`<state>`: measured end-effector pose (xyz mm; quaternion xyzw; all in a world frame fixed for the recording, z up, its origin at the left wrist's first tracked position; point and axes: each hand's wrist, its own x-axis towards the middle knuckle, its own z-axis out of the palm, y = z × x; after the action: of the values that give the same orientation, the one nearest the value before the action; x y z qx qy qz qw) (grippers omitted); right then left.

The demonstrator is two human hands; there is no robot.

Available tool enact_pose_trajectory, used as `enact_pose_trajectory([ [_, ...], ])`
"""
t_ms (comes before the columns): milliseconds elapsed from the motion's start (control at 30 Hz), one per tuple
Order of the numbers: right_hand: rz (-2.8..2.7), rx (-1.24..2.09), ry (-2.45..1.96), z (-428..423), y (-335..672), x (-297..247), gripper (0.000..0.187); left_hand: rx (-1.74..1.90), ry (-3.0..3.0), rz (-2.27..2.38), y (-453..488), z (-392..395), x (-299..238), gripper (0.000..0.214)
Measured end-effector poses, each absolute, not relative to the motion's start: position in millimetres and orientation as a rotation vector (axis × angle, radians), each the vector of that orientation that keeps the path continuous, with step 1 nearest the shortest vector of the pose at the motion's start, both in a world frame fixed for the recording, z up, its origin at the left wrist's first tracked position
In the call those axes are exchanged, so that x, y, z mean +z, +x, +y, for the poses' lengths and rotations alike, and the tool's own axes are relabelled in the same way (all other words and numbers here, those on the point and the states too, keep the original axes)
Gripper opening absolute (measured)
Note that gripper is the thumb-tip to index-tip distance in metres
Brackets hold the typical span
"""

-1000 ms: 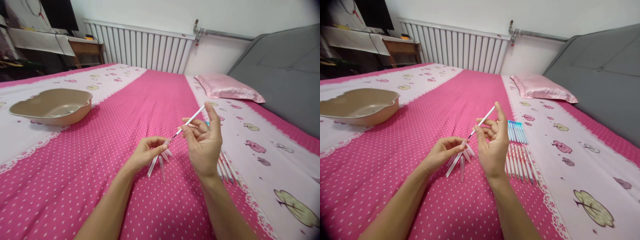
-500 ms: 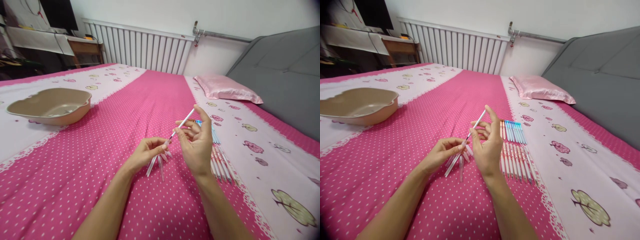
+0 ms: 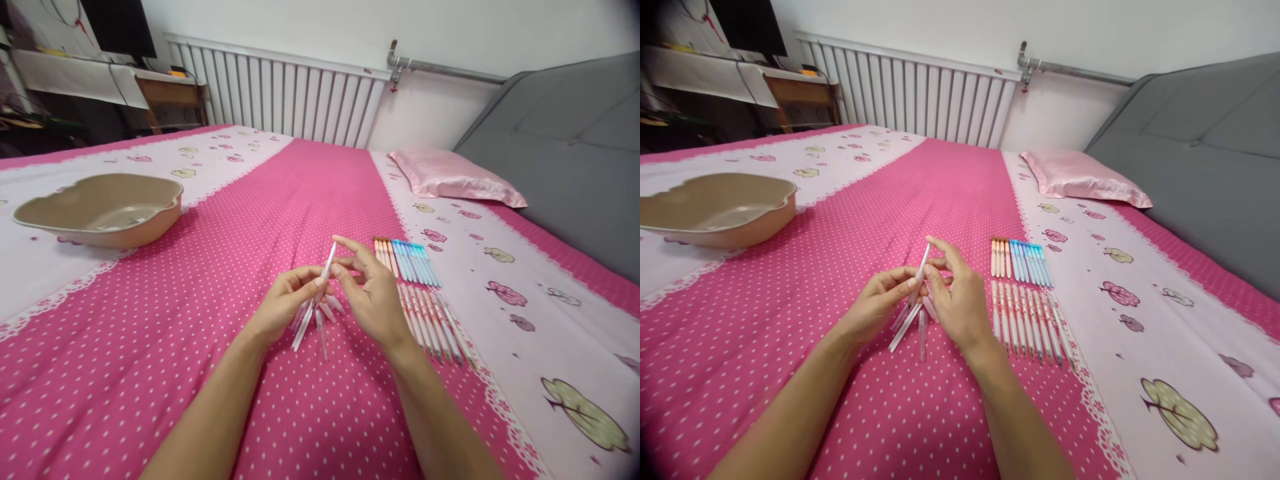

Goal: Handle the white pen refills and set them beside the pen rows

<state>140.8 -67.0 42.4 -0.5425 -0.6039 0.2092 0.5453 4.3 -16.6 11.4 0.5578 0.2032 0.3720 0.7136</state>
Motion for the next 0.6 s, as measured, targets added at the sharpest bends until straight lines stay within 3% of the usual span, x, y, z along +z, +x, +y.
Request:
enact_pose_trajectory([
  [267,-1.328,0.438,-1.368,-64.3,155.2,41.1,0.057,0.916,1.233,0.589,1.3,-12.6,9.8,0.022],
  [433,-1.436,0.457,-1.67,-61.4,162.5,33.3,0.025,1.066,1.131,0.735,0.6,-7.0,5.4,0.025],
  [600,-1.661,0.421,-1.889,-62.3,158.6,23.5,0.016,1.191,0.992,0.87,0.4,-5.3,5.3,0.024],
])
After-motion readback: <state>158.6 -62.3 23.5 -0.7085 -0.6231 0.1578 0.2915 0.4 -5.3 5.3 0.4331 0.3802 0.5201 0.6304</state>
